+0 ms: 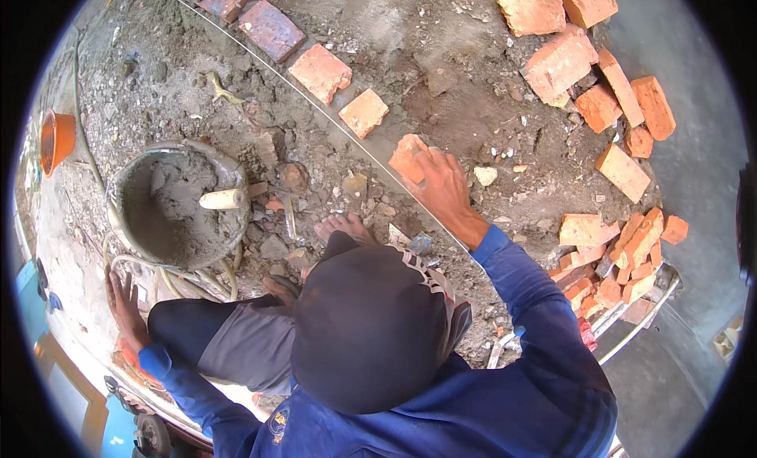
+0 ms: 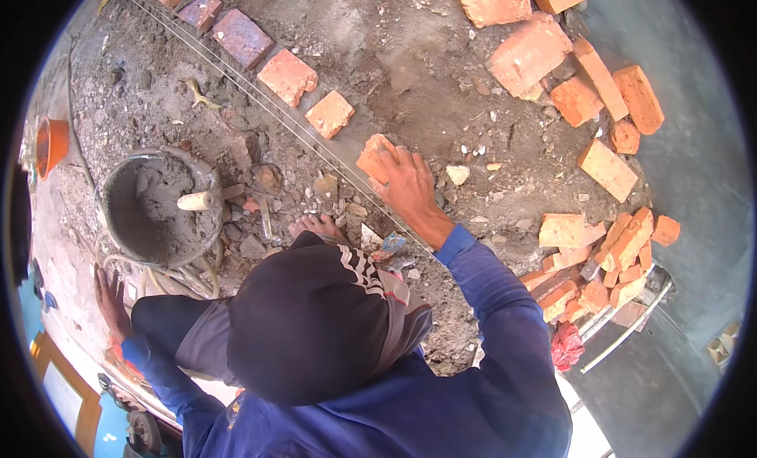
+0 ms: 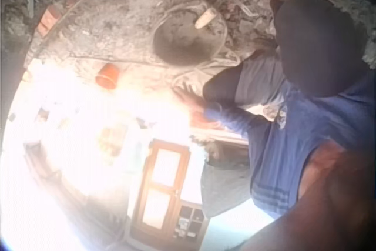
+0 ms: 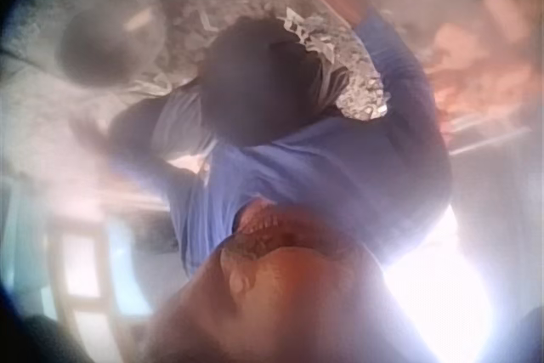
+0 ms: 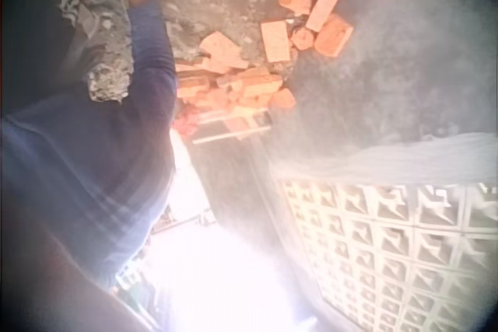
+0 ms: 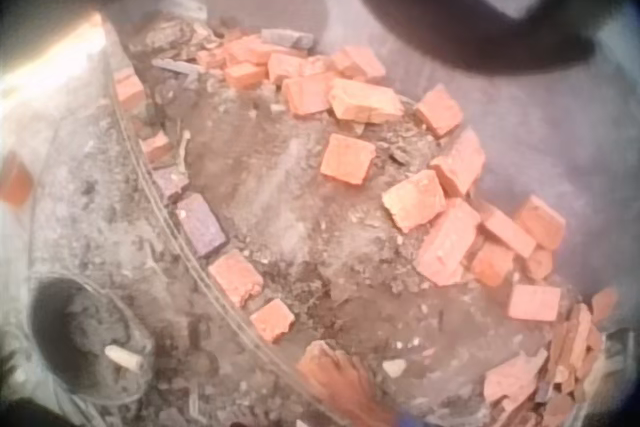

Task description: The person applies mortar with a trowel and places bricks to construct a low wall.

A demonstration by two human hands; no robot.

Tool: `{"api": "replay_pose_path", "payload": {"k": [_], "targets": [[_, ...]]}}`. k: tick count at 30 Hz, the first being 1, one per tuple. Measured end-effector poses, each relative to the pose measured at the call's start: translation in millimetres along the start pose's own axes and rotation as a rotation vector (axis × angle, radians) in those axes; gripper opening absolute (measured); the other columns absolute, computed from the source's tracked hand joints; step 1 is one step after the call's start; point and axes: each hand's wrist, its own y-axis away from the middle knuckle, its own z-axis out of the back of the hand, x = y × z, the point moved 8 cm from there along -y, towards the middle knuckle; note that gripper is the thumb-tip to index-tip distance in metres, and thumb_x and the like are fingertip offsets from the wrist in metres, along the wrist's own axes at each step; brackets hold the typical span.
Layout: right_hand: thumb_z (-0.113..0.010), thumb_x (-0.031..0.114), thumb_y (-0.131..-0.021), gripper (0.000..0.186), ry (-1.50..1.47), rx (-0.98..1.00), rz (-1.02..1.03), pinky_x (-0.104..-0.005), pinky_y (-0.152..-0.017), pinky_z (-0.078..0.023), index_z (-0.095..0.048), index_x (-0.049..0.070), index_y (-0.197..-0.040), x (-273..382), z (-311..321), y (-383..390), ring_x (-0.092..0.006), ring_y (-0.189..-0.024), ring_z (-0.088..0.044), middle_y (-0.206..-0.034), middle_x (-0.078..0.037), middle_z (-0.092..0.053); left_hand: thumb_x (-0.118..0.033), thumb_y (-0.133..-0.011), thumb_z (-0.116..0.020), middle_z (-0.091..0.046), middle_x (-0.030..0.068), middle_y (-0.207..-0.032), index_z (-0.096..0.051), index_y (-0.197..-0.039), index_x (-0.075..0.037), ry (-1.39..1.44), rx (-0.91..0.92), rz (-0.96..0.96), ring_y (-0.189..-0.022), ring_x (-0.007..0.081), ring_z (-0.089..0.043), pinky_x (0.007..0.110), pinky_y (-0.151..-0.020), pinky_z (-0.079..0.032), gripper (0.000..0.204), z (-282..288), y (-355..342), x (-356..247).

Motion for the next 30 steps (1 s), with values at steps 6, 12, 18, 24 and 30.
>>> {"api": "replay_pose_path", "payload": {"k": [6,12,18,24,30], "targets": [[-0.084,0.034,-0.083,0.063,-0.089,-0.093,-0.032,-0.0514,-0.102,-0.052,-0.064,0.009,-0.137,4,-11,-8,-0.0437,-0.12,-0.062,-0.139,-0.023,-0.059,-0.045,-0.108,-0.057,-0.042,0.0171,-0.162,-0.04,-0.162,-0.011,-0.047,0.049,-0.018,-0.143,0.0328,-0.051,0.044,-0.117,-0.042,0.066,-16,-1,-16],[-0.083,0.029,-0.085,0.06,-0.128,-0.027,0.016,-0.0499,-0.102,-0.053,-0.065,0.005,-0.137,0,-13,-13,-0.0435,-0.123,-0.061,-0.14,-0.023,-0.06,-0.043,-0.11,-0.053,-0.043,0.012,-0.163,-0.04,-0.162,-0.01,-0.092,0.094,-0.03,-0.144,0.0324,-0.051,0.044,-0.117,-0.042,0.064,-27,0,-16],[-0.083,0.026,-0.085,0.055,-0.256,0.006,-0.015,-0.0508,-0.098,-0.054,-0.067,0.003,-0.132,-2,-3,-21,-0.0425,-0.119,-0.065,-0.146,-0.021,-0.057,-0.041,-0.11,-0.054,-0.042,0.0126,-0.163,-0.041,-0.161,-0.009,-0.099,0.156,-0.086,-0.143,0.0332,-0.051,0.044,-0.117,-0.043,0.062,-68,0,-42],[-0.082,0.025,-0.085,0.049,-0.184,0.086,0.053,-0.0525,-0.093,-0.055,-0.068,0.002,-0.126,8,8,-24,-0.0448,-0.112,-0.066,-0.142,-0.019,-0.061,-0.036,-0.108,-0.059,-0.054,0.013,-0.153,-0.045,-0.16,-0.012,-0.034,0.122,-0.09,-0.139,0.0294,-0.056,0.04,-0.11,-0.047,0.059,-69,-3,-37],[-0.073,0.02,-0.093,0.03,-0.08,0.199,0.094,-0.0521,-0.082,-0.056,-0.074,0.003,-0.117,-3,19,-38,-0.0444,-0.098,-0.07,-0.108,-0.024,-0.073,-0.052,-0.103,-0.059,-0.055,0.0147,-0.151,-0.044,-0.161,-0.01,-0.091,0.11,-0.067,-0.134,0.0293,-0.057,0.043,-0.107,-0.046,0.073,-67,10,-37]]}}
